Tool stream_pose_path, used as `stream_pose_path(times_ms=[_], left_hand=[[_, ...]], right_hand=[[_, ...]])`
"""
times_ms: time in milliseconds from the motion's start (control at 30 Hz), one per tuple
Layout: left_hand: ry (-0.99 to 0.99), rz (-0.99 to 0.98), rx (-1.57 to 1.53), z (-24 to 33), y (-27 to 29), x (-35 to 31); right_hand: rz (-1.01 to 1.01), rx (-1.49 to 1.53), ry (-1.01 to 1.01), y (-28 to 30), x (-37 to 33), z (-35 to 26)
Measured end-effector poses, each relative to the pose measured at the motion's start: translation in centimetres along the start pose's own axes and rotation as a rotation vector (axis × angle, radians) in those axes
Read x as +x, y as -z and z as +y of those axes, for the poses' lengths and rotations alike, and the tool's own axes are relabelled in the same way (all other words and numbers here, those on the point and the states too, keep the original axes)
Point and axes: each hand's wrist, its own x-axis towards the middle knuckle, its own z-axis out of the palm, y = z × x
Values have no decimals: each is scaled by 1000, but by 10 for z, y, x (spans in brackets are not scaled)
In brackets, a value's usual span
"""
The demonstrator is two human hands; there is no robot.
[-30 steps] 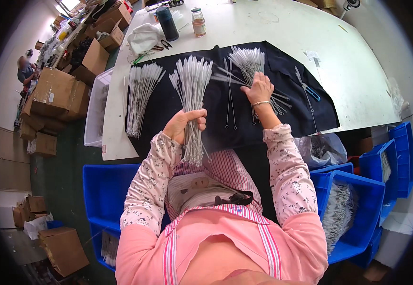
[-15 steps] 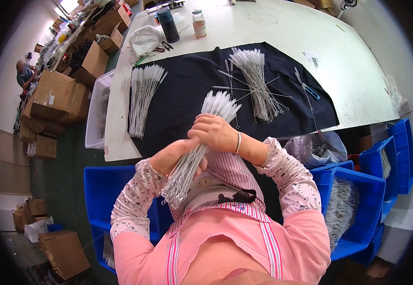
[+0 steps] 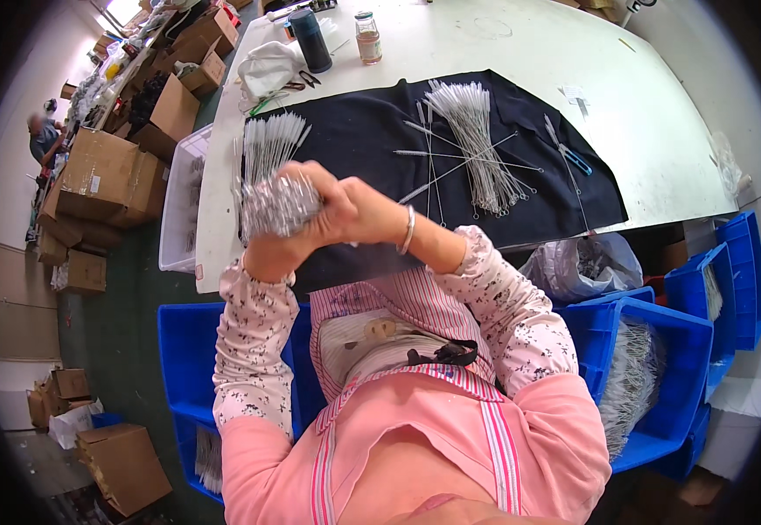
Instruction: The person sits on the floor and repeatedly picks up bundles of thin white bristle brushes from blue bins, aligns them in hand, and places them into a second bin. They occasionally inspect individual brushes and adjust the bundles before stacking them.
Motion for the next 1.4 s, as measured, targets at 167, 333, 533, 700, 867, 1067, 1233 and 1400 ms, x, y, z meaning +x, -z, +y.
stream_pose_path(times_ms=[167, 333, 533, 700, 867, 1067, 1233, 1400], left_hand=[[131, 302, -427, -29, -3, 13], [264, 425, -447, -61, 1, 10], [300, 364, -393, -54, 8, 34], [313, 429, -483, -59, 8, 46], [322, 342, -570, -67, 15, 45], [358, 252, -547, -62, 5, 55], [369, 263, -497, -56, -3, 55], [300, 151, -470, -60, -7, 57]], right_hand=[[226, -37, -160, 64, -28, 15], [76, -1495, -438, 129, -98, 90], [43, -1543, -672, 154, -101, 117], [141, -1562, -667, 176, -98, 127], [314, -1370, -887, 202, -75, 114], [614, -1218, -634, 200, -32, 88], [483, -538, 274, 132, 65, -35], [-154, -1057, 777, 82, 120, -109]])
